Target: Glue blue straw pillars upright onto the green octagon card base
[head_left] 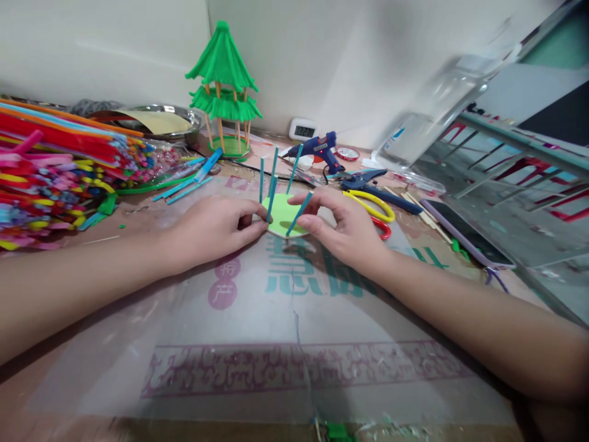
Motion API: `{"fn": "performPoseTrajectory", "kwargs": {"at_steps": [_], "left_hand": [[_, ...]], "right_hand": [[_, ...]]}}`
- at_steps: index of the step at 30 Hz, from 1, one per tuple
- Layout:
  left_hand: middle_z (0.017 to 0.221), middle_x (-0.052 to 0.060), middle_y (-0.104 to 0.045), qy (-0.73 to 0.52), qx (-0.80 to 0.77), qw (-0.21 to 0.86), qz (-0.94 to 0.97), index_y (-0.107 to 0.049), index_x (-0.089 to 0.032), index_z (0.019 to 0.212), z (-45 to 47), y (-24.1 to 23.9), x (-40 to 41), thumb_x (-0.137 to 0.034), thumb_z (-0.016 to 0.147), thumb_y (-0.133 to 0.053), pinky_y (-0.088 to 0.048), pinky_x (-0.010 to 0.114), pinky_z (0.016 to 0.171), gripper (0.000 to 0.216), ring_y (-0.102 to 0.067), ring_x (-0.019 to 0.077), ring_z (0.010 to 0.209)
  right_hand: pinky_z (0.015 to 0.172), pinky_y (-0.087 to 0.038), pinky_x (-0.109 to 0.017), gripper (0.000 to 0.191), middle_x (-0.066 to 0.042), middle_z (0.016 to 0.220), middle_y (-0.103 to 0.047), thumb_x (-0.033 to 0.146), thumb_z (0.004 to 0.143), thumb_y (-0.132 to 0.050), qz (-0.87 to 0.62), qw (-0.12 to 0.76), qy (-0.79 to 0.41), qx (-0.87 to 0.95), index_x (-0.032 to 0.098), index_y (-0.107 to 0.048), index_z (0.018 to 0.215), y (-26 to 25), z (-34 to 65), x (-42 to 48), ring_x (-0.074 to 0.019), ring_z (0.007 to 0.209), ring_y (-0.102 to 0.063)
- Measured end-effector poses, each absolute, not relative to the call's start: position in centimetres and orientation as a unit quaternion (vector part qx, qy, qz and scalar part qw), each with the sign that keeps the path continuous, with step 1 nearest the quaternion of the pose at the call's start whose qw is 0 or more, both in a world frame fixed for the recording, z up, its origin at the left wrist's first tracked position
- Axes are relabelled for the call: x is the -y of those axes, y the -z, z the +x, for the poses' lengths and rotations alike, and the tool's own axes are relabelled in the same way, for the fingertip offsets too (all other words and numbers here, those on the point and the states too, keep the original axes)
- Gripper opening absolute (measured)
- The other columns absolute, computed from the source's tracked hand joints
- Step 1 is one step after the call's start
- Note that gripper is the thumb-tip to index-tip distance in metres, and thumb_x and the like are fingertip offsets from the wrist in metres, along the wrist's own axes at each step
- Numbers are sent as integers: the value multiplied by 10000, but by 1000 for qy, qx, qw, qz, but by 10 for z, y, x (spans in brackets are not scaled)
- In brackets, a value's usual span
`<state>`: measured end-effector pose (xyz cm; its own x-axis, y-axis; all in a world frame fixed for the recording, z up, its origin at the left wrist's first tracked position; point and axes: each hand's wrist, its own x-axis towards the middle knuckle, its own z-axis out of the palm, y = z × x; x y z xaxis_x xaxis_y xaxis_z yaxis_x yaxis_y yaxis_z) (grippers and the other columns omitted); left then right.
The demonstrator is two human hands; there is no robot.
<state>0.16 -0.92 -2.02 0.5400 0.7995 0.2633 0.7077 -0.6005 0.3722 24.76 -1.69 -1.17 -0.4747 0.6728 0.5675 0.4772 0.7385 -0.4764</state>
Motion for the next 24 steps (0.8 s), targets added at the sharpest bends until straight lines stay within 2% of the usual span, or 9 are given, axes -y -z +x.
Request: {"fn": "performPoseTrajectory", "kwargs": {"at_steps": [3, 5, 9, 12, 24], "left_hand": [[712, 12, -696, -204, -437, 115, 869, -765, -202, 937, 2, 20, 9, -339, 939, -584, -332, 287, 593, 228, -557, 151, 605], [702, 12, -689, -201, -440, 115, 868, -766, -200, 948, 2, 20, 9, -338, 938, -582, -331, 291, 595, 230, -557, 154, 602], [685, 9, -674, -199, -439, 107, 869, -762, -202, 964, 3, 20, 10, -338, 936, -580, -325, 297, 599, 228, -545, 155, 589], [700, 9, -679, -195, -440, 106, 870, -755, -213, 971, 3, 20, 10, -354, 942, -575, -328, 303, 609, 231, -554, 160, 601], [701, 13, -680, -187, -442, 106, 871, -742, -226, 939, 4, 20, 9, -372, 943, -559, -330, 318, 608, 235, -569, 172, 617]], "right_hand": [[801, -507, -322, 140, -40, 908, -741, 307, 996, -628, -329, 380, -130, 855, 199, -685, 927, 12, 243, 16, -187, 848, -669], [781, -494, -307, 171, -38, 896, -728, 285, 1011, -597, -326, 377, -126, 858, 198, -653, 875, 12, 241, 15, -178, 835, -654], [702, -452, -277, 263, -3, 755, -623, 273, 1030, -552, -337, 364, -117, 861, 207, -560, 775, 11, 238, 14, -155, 737, -580], [698, -435, -268, 280, 9, 731, -578, 249, 1027, -547, -334, 355, -114, 866, 213, -513, 752, 10, 237, 13, -150, 737, -563], [691, -428, -266, 252, -3, 760, -627, 262, 1040, -563, -299, 360, -91, 879, 195, -592, 799, 15, 240, 12, -146, 718, -564]]}}
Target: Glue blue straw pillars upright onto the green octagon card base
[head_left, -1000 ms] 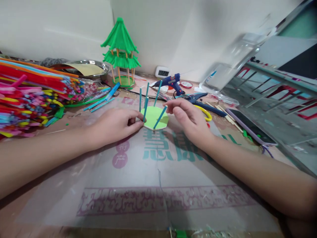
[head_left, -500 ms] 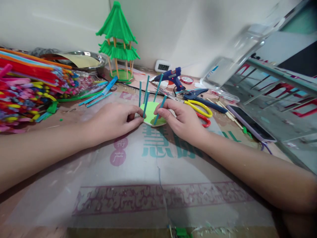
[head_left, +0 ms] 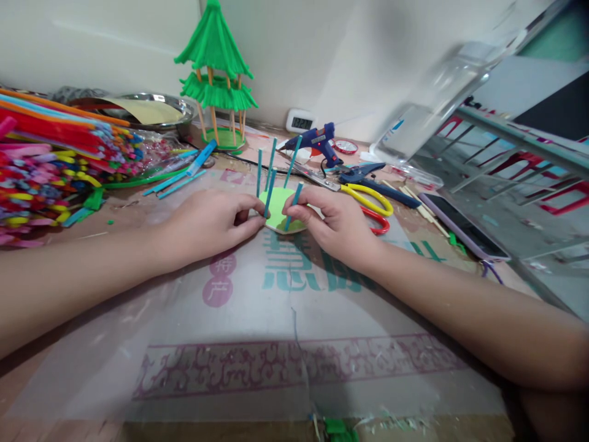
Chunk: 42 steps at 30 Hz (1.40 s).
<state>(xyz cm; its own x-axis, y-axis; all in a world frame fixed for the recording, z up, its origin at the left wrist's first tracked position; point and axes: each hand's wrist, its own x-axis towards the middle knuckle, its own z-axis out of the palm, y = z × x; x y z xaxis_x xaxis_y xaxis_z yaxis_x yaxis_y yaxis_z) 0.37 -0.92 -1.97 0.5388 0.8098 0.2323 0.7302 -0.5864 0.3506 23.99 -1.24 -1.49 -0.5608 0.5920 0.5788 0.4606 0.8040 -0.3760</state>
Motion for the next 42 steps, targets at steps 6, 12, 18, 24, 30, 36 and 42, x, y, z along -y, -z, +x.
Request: {"fn": "performPoseTrajectory", "kwargs": {"at_steps": [6, 12, 18, 24, 30, 36, 42], "left_hand": [[690, 13, -684, -190, -438, 106, 872, -744, -218, 936, 3, 19, 10, -366, 944, -559, -335, 304, 595, 237, -563, 161, 604], [670, 8, -672, -202, -428, 93, 876, -745, -213, 930, 2, 20, 9, -342, 944, -576, -334, 294, 592, 213, -550, 153, 592], [681, 10, -670, -198, -432, 101, 874, -743, -217, 928, 3, 19, 9, -346, 945, -572, -332, 300, 595, 214, -544, 158, 596], [678, 14, -667, -196, -434, 105, 873, -735, -220, 920, 3, 20, 8, -357, 942, -564, -333, 306, 595, 220, -551, 166, 599], [644, 3, -644, -200, -427, 100, 876, -727, -208, 902, 2, 18, 10, -345, 942, -563, -322, 288, 583, 218, -530, 146, 567], [645, 0, -652, -204, -420, 94, 879, -724, -207, 893, 2, 19, 9, -343, 948, -566, -324, 279, 570, 216, -533, 139, 561], [665, 10, -680, -199, -427, 91, 877, -716, -215, 870, 2, 21, 8, -350, 947, -564, -341, 292, 570, 218, -556, 151, 569]], "right_hand": [[693, -440, -284, 295, -6, 757, -638, 345, 1048, -555, -319, 356, -114, 871, 208, -601, 790, 15, 240, 13, -158, 721, -573], [698, -448, -290, 298, -19, 783, -663, 356, 1049, -544, -321, 363, -117, 867, 206, -618, 802, 16, 241, 13, -166, 745, -593], [695, -438, -277, 262, -10, 767, -649, 297, 1033, -580, -311, 377, -131, 862, 190, -620, 798, 17, 240, 13, -151, 725, -580], [715, -472, -288, 285, -7, 767, -661, 355, 1028, -578, -338, 377, -147, 850, 203, -624, 791, 16, 240, 14, -161, 738, -599], [812, -520, -319, 206, -32, 908, -739, 407, 993, -637, -331, 398, -155, 842, 206, -680, 978, 15, 240, 17, -186, 849, -676], [801, -512, -329, 266, -30, 884, -725, 470, 971, -659, -352, 395, -158, 834, 221, -632, 884, 16, 240, 16, -194, 842, -662], [806, -485, -341, 216, -26, 852, -699, 341, 951, -685, -324, 401, -135, 846, 219, -594, 797, 20, 241, 10, -191, 833, -632]]}}
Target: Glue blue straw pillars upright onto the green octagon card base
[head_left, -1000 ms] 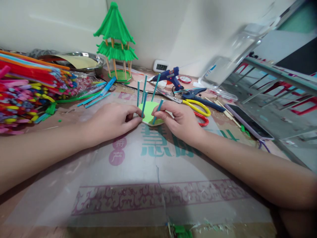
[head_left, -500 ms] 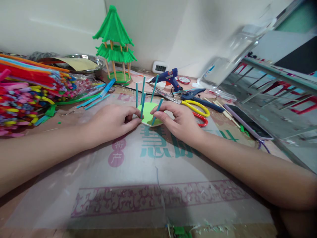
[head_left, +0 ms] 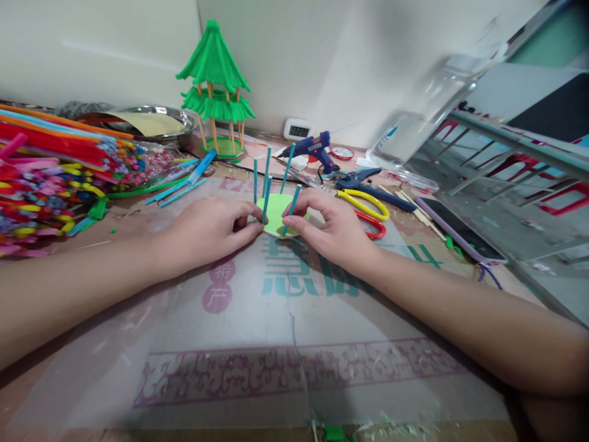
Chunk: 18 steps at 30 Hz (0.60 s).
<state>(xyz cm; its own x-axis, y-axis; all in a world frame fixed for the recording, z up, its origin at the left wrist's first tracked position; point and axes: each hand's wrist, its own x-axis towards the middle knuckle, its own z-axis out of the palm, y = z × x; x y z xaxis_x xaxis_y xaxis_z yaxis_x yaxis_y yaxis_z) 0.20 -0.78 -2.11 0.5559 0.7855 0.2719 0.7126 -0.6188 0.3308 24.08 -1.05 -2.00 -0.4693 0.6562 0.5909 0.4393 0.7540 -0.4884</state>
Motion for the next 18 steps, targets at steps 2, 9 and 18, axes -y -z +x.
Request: {"fn": "performPoseTrajectory", "kwargs": {"at_steps": [2, 9, 18], "left_hand": [[669, 9, -687, -203, -425, 94, 877, -720, -217, 879, 2, 21, 8, -347, 944, -568, -343, 293, 569, 210, -561, 152, 567], [651, 2, -679, -206, -420, 91, 879, -736, -212, 903, 2, 21, 8, -345, 948, -567, -333, 284, 561, 219, -554, 144, 554], [655, 2, -664, -199, -423, 97, 879, -735, -197, 904, 2, 19, 10, -341, 945, -558, -321, 277, 577, 232, -542, 140, 562]], "right_hand": [[796, -477, -340, 218, -21, 843, -688, 332, 949, -685, -321, 400, -130, 848, 222, -582, 791, 21, 241, 9, -188, 820, -618], [766, -456, -331, 246, -18, 821, -668, 355, 962, -666, -322, 386, -121, 856, 225, -563, 781, 20, 242, 9, -184, 789, -589], [750, -448, -316, 232, -12, 810, -656, 335, 964, -670, -316, 384, -123, 859, 219, -563, 794, 21, 242, 9, -176, 782, -584]]}}
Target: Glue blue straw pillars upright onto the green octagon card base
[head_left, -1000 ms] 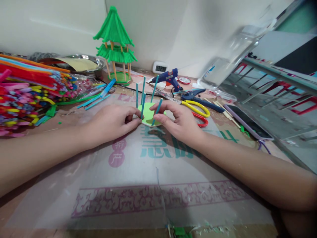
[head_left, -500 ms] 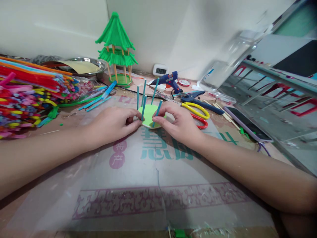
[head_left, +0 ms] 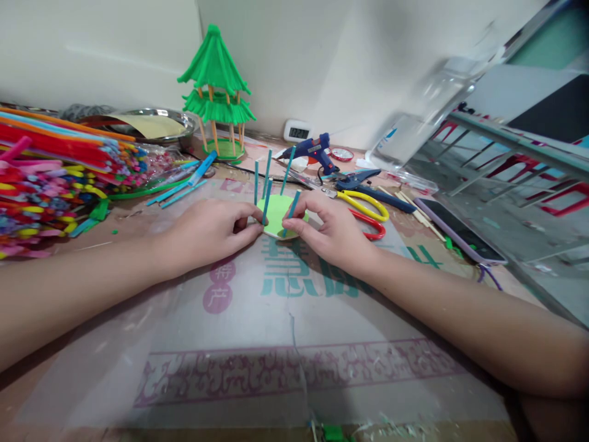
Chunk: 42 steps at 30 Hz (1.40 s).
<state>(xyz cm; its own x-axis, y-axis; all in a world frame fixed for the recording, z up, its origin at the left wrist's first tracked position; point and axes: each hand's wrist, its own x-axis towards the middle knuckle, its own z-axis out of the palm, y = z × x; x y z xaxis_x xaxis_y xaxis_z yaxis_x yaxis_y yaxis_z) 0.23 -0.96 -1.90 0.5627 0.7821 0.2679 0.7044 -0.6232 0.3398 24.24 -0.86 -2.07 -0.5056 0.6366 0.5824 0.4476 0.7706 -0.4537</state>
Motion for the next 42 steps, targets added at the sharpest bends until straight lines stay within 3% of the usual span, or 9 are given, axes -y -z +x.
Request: {"fn": "performPoseTrajectory", "kwargs": {"at_steps": [10, 33, 36, 39, 42], "left_hand": [[645, 0, -655, -203, -423, 108, 876, -721, -202, 851, 3, 18, 9, -331, 942, -566, -321, 288, 586, 221, -530, 142, 557], [619, -9, -625, -201, -426, 103, 876, -733, -197, 861, 2, 20, 9, -335, 945, -562, -313, 278, 578, 235, -522, 139, 547], [623, -9, -632, -203, -426, 99, 876, -737, -197, 885, 2, 20, 9, -338, 942, -563, -307, 276, 577, 231, -523, 138, 546], [635, -8, -641, -208, -427, 107, 874, -740, -197, 909, 2, 21, 9, -347, 945, -561, -308, 271, 577, 236, -527, 134, 549], [632, -11, -638, -212, -425, 115, 873, -742, -198, 929, 1, 21, 9, -341, 945, -562, -315, 268, 580, 230, -526, 132, 552]], "right_hand": [[837, -485, -347, 210, -38, 900, -704, 361, 946, -703, -326, 372, -140, 858, 222, -582, 846, 19, 242, 11, -204, 880, -639], [808, -494, -337, 190, -22, 854, -682, 295, 954, -688, -316, 384, -121, 859, 214, -596, 809, 21, 243, 10, -189, 844, -632], [843, -532, -359, 138, -28, 928, -698, 317, 948, -701, -322, 395, -124, 851, 220, -652, 1033, 21, 243, 12, -197, 872, -650], [920, -563, -406, 490, -56, 1137, -688, 391, 973, -666, -303, 433, -107, 842, 267, -520, 1423, 19, 245, 15, -211, 944, -648], [984, -560, -462, 541, -89, 1299, -647, 433, 997, -627, -269, 443, -57, 854, 294, -468, 1495, 16, 246, 17, -242, 1045, -639]]}}
